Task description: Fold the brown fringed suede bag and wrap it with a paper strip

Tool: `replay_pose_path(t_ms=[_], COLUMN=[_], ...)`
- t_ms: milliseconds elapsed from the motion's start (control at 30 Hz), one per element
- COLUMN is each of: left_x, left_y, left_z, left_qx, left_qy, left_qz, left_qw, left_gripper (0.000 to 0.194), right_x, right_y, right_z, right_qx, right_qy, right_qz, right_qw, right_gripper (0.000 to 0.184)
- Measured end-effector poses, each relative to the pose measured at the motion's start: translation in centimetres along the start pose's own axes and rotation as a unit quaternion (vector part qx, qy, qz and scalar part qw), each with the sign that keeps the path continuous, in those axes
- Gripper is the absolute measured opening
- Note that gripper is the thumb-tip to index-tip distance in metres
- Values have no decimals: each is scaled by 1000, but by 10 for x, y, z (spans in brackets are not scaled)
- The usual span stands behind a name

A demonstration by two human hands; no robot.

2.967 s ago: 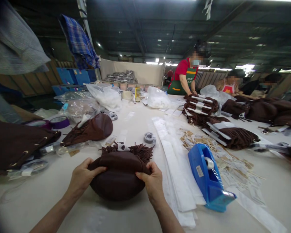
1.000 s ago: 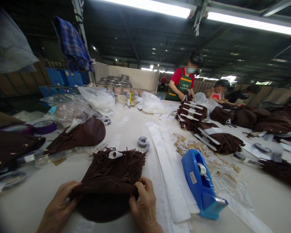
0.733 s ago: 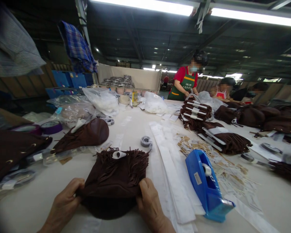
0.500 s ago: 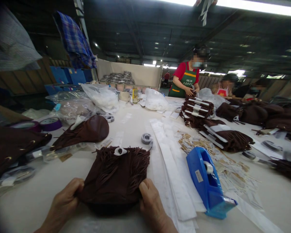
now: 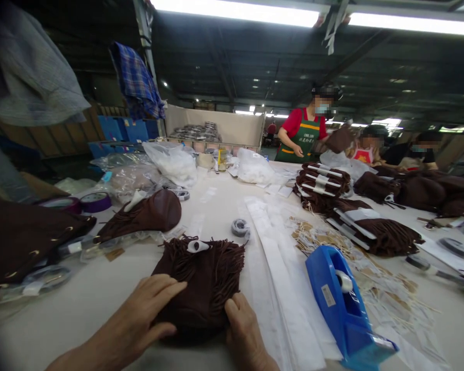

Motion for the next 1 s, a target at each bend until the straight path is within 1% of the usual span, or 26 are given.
replay_pose_path(t_ms=[33, 67, 100, 133, 167, 233, 300, 333, 367, 433, 500, 533, 567, 600, 667, 733, 800, 867, 900, 1000], left_x=[9, 15, 19, 22, 23, 22, 21, 21, 21, 23, 22, 20, 18, 14, 3, -8, -17, -22, -23, -26], left_y=[6, 10, 13, 14, 14, 12, 10, 10, 10, 10, 9, 9, 8, 7, 3, -1, -5, -8, -8, -9], left_z=[3, 7, 11, 16, 19, 23, 24, 24, 23, 21, 21, 22, 25, 29, 41, 53, 62, 65, 65, 61], left_qx=[-9, -12, -11, -9, -7, -1, 13, 22, 31, 44, 54, 60, 70, 81, 103, 121, 136, 150, 154, 159], left_qy=[-30, -47, -50, -38, -14, 52, 117, 138, 150, 152, 151, 150, 145, 142, 147, 154, 154, 142, 139, 120], left_qz=[9, 17, 25, 40, 59, 101, 140, 155, 165, 173, 181, 188, 198, 212, 241, 254, 251, 247, 250, 256], left_qw=[999, 999, 998, 998, 998, 993, 983, 978, 974, 972, 970, 969, 967, 963, 954, 947, 946, 947, 946, 946], left_gripper=[49, 41, 34, 28, 24, 19, 21, 23, 24, 25, 23, 23, 22, 21, 23, 26, 28, 29, 30, 31], right_x=[1, 2, 3, 4, 3, 0, -6, -9, -12, -15, -15, -15, -15, -16, -20, -28, -35, -40, -41, -41], right_y=[0, 0, 0, -1, -2, -5, -11, -16, -23, -37, -52, -58, -62, -65, -67, -65, -60, -56, -54, -49], right_z=[0, 0, -1, -1, -2, -5, -6, -6, -4, 3, 14, 20, 27, 33, 44, 50, 52, 51, 49, 42], right_qx=[0, 2, 4, 3, -3, -34, -68, -76, -75, -64, -48, -42, -39, -40, -53, -69, -76, -77, -78, -101], right_qy=[2, 4, 4, 7, 18, 48, 67, 67, 61, 43, 20, 7, -8, -23, -41, -47, -60, -71, -67, -23], right_qz=[-2, -3, -2, 7, 23, 74, 116, 116, 97, 15, -84, -116, -130, -126, -89, -54, -43, -40, -37, -16], right_qw=[1000, 1000, 1000, 1000, 1000, 995, 989, 988, 991, 997, 995, 992, 991, 991, 994, 995, 994, 994, 994, 994], right_gripper=[23, 23, 24, 24, 23, 20, 21, 21, 18, 12, 24, 29, 32, 36, 47, 44, 37, 31, 30, 26])
Point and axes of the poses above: each hand's wrist, its own x-axis towards the middle knuckle, its own z-axis out of the palm, y = z × x, the point moved 1 cm from there along x, towards the middle knuckle, and after that the axes turned 15 degrees about y, right-handed, at the moved point
